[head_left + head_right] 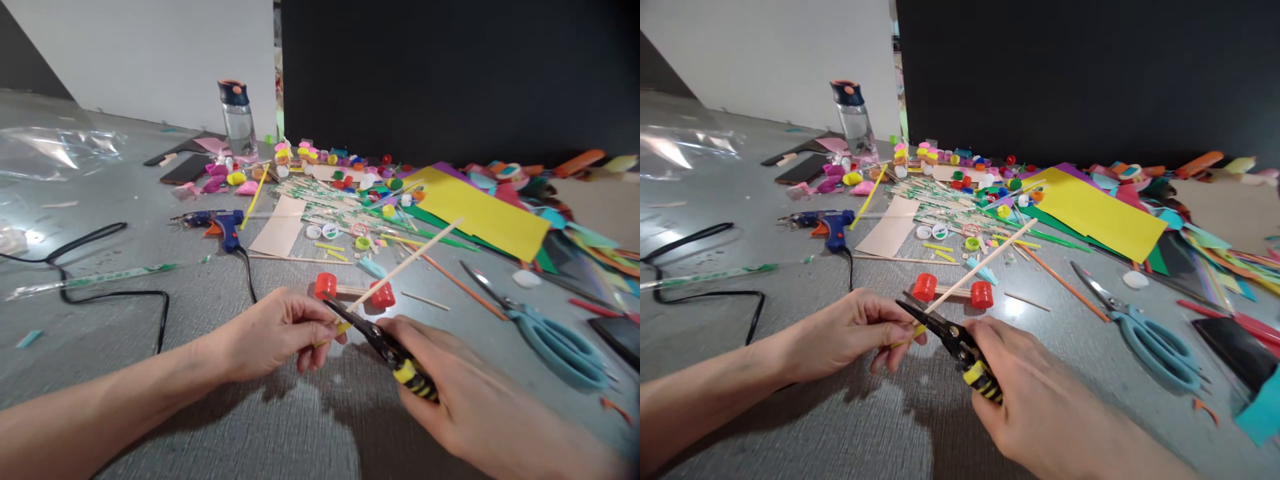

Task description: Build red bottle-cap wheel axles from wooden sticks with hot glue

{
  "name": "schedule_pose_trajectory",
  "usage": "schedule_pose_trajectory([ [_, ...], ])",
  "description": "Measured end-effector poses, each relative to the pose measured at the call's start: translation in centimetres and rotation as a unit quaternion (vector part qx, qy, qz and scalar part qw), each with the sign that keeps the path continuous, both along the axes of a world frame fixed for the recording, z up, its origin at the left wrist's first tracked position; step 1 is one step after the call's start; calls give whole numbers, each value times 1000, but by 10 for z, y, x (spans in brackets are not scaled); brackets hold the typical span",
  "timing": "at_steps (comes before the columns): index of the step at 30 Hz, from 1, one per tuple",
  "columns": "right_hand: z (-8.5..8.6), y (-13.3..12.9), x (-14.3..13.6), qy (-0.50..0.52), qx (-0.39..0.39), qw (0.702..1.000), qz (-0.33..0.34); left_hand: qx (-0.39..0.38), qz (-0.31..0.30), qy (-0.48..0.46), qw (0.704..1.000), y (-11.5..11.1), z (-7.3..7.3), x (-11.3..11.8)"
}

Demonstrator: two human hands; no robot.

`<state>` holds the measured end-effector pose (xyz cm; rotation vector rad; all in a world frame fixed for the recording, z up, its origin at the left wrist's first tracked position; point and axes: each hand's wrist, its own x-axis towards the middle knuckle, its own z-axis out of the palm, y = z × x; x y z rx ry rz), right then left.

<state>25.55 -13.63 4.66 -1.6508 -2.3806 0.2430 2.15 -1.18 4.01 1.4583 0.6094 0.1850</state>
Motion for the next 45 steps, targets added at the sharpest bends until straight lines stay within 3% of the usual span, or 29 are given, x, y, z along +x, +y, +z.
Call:
schedule_pose_trajectory([
  [6,4,6,-1,16,-50,998,-18,15,35,3,999,0,0,1],
  [12,-1,6,0,3,-2,1000,5,54,21,3,998,0,4,1],
  [24,1,12,-1,2,-31,999,-5,22,32,-1,999,-1,-4,3],
  [29,-4,-6,25,-31,9,999,-15,-1,59,-46,997,0,-1,2],
  [33,-13,-13,65,-40,-5,993,-108,22,62,-59,996,0,4,0],
  [38,-26,-3,110,-110,18,969,-222,112,51,-28,992,-5,10,-2],
  [42,-38,-2,124,-195,68,958,-199,262,57,12,963,-6,12,-6],
  [45,-29,-8,99,-237,176,942,-158,406,57,5,912,-6,10,-8],
])
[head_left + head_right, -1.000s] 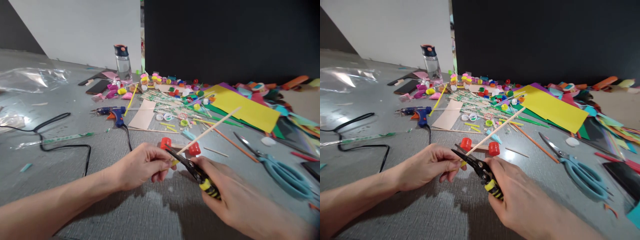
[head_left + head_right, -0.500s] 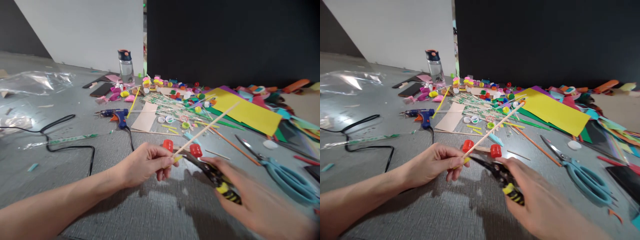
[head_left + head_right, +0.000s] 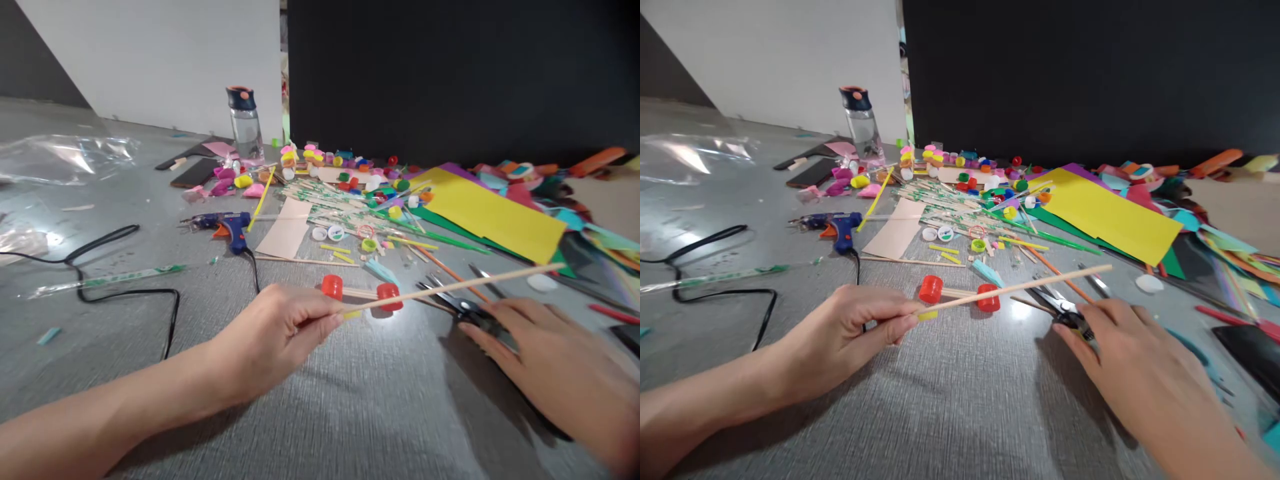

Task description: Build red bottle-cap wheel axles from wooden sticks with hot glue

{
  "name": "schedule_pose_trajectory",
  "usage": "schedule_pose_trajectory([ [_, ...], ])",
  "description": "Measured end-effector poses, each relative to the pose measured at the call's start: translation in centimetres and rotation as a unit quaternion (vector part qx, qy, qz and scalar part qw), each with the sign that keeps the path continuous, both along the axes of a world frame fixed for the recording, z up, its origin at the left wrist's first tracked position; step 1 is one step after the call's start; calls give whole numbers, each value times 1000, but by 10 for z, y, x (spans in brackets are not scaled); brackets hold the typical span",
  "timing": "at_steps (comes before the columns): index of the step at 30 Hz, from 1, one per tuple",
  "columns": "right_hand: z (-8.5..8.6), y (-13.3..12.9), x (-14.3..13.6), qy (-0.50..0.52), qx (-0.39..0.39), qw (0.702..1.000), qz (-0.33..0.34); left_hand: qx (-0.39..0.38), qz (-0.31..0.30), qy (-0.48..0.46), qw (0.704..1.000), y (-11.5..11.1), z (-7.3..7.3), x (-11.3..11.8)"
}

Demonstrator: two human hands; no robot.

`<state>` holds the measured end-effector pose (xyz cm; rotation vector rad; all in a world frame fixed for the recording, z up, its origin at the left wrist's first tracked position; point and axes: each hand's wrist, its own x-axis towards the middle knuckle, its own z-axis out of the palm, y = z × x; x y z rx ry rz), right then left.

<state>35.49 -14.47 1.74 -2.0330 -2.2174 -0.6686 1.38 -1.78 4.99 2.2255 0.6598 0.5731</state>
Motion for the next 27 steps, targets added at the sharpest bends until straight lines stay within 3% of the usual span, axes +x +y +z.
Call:
schedule_pose_trajectory([
  [1,7,-2,-16,8,44,998,41,46,-5,-5,999,0,-1,0],
  [2,16,-3,-34,46,58,990,124,87,-11,-10,996,-1,-3,0],
  [4,35,-1,-73,84,94,961,246,148,-24,-12,989,-3,-5,0],
  [6,49,9,-103,66,109,948,291,189,-35,-9,981,-6,-7,0],
  [9,52,31,-123,82,70,949,296,234,-36,-7,972,-10,-6,0],
  [14,41,44,-119,121,22,939,320,287,-23,-13,958,-10,-3,-2],
  [17,43,41,-116,122,12,936,331,279,-15,-36,960,-9,-4,-3],
  [21,49,36,-114,159,-14,945,284,253,-9,-45,966,-4,-5,-4],
  [27,48,33,-114,265,-107,927,243,210,-79,-21,974,-2,-3,-1],
])
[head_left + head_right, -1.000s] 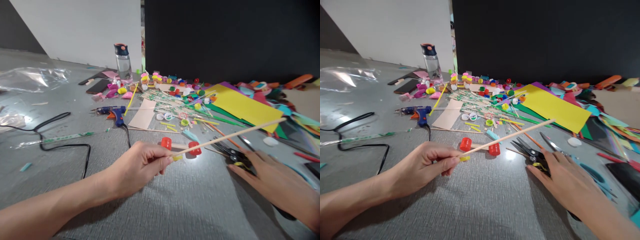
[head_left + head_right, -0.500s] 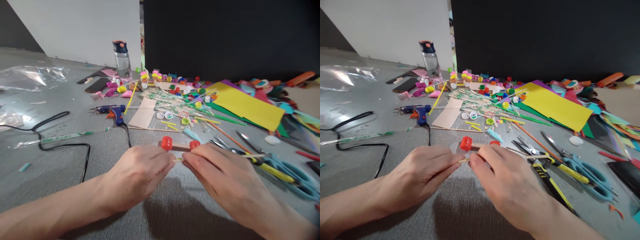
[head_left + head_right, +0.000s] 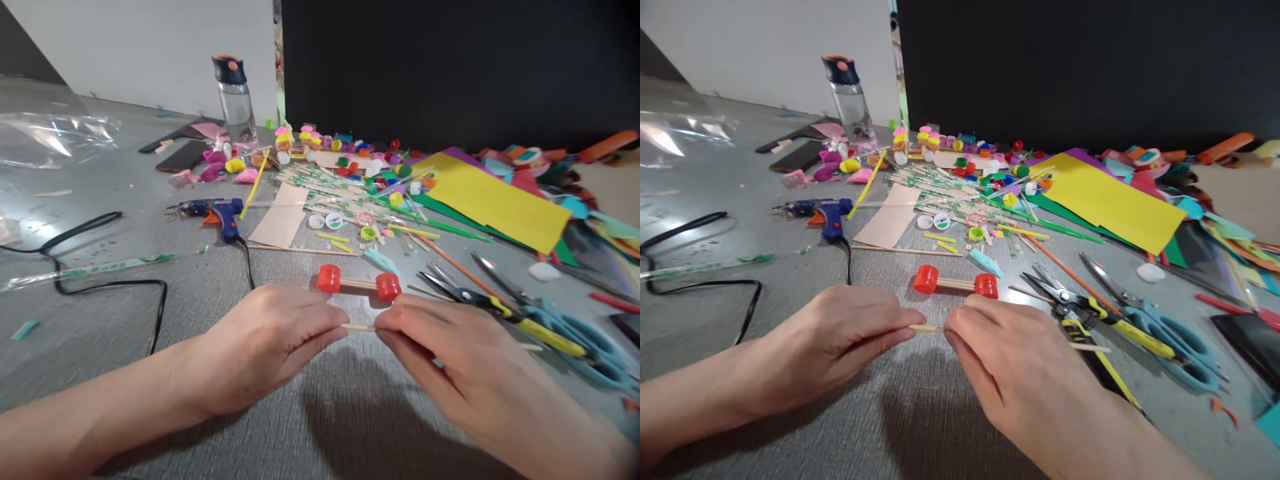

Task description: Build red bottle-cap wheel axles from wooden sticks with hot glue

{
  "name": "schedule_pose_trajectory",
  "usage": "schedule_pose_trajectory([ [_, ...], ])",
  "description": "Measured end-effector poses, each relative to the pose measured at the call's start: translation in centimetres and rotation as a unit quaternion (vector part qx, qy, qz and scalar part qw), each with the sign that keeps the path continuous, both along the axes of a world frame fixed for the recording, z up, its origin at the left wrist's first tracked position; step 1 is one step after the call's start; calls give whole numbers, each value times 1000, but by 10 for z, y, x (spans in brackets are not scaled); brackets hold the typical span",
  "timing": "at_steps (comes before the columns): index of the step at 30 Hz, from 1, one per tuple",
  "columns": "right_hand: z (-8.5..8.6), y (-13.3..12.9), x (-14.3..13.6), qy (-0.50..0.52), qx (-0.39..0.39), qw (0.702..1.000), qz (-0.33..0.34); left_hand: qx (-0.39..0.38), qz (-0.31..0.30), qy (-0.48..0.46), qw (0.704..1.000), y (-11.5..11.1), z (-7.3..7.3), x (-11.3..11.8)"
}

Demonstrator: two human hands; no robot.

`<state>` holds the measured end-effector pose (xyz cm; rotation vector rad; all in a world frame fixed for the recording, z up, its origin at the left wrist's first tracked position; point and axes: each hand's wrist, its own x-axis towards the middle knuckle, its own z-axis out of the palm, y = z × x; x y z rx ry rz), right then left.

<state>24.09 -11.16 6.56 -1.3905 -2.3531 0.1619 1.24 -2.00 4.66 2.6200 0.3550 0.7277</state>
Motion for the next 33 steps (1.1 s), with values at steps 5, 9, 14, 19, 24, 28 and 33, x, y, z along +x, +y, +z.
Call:
schedule_pose_trajectory([
  [5,-1,-2,6,49,-109,993,4,-27,-41,53,997,-3,6,0],
  [9,-2,0,12,77,-144,986,19,-46,-63,68,995,0,10,1],
  [14,-6,7,12,102,-172,979,33,-88,-89,79,989,9,8,2],
  [19,-9,8,9,46,-154,987,4,-131,-90,101,982,14,-8,5],
  [24,-14,7,8,-19,-124,992,-14,-48,-18,144,988,7,-22,9],
  [28,-17,8,5,-19,-140,989,-30,10,34,129,991,1,-24,11],
  [33,-19,8,-1,4,-161,987,1,-24,-12,58,998,-3,-26,14],
])
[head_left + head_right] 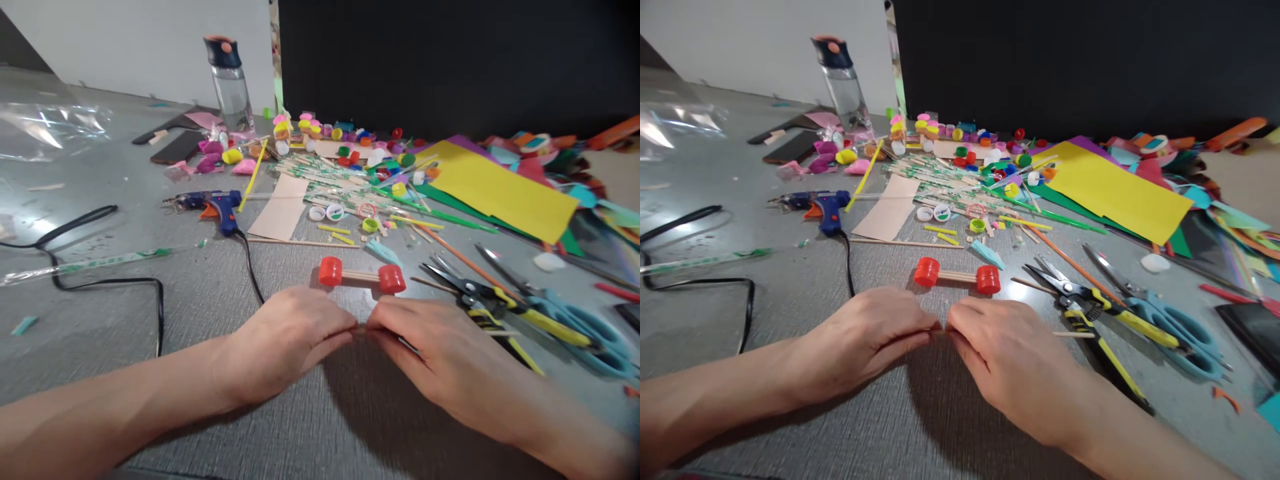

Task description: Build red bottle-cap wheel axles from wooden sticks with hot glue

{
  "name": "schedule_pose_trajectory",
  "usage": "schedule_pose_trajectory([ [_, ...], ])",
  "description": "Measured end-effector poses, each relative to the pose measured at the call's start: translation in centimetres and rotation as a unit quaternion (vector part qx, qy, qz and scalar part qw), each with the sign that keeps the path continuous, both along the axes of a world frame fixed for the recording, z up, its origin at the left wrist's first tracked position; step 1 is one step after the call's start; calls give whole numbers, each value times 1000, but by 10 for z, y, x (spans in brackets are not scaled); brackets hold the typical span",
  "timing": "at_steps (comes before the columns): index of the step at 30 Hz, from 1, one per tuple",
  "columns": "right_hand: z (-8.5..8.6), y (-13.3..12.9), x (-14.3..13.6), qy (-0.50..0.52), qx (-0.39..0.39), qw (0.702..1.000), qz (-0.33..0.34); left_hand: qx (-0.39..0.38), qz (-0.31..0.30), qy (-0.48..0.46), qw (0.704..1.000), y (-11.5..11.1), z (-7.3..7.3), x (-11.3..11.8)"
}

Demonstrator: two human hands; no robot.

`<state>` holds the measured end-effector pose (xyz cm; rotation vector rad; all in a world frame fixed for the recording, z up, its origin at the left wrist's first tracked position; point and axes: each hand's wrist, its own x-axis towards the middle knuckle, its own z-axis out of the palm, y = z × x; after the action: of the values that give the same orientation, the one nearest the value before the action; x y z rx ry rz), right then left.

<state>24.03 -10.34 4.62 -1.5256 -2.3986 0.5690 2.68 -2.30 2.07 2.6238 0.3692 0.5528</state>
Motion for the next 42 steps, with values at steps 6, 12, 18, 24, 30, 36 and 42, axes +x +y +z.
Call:
schedule_pose_trajectory([
  [6,2,-3,-3,52,-3,999,13,-156,-21,-32,987,-6,1,3],
  [12,5,-5,1,89,-40,995,16,-208,-35,-49,976,-5,5,2],
  [18,4,-4,4,116,-64,991,19,-226,-57,-35,972,-2,4,2],
  [24,3,-3,3,137,-86,987,15,-223,-71,-31,972,1,5,2],
  [30,10,0,3,183,-86,979,18,-251,-82,-46,963,6,11,-1],
  [36,6,0,1,158,-72,984,31,-230,-78,-15,970,6,11,-3],
  [42,-4,-8,-3,-27,118,991,-58,-193,47,28,980,-1,12,-3],
])
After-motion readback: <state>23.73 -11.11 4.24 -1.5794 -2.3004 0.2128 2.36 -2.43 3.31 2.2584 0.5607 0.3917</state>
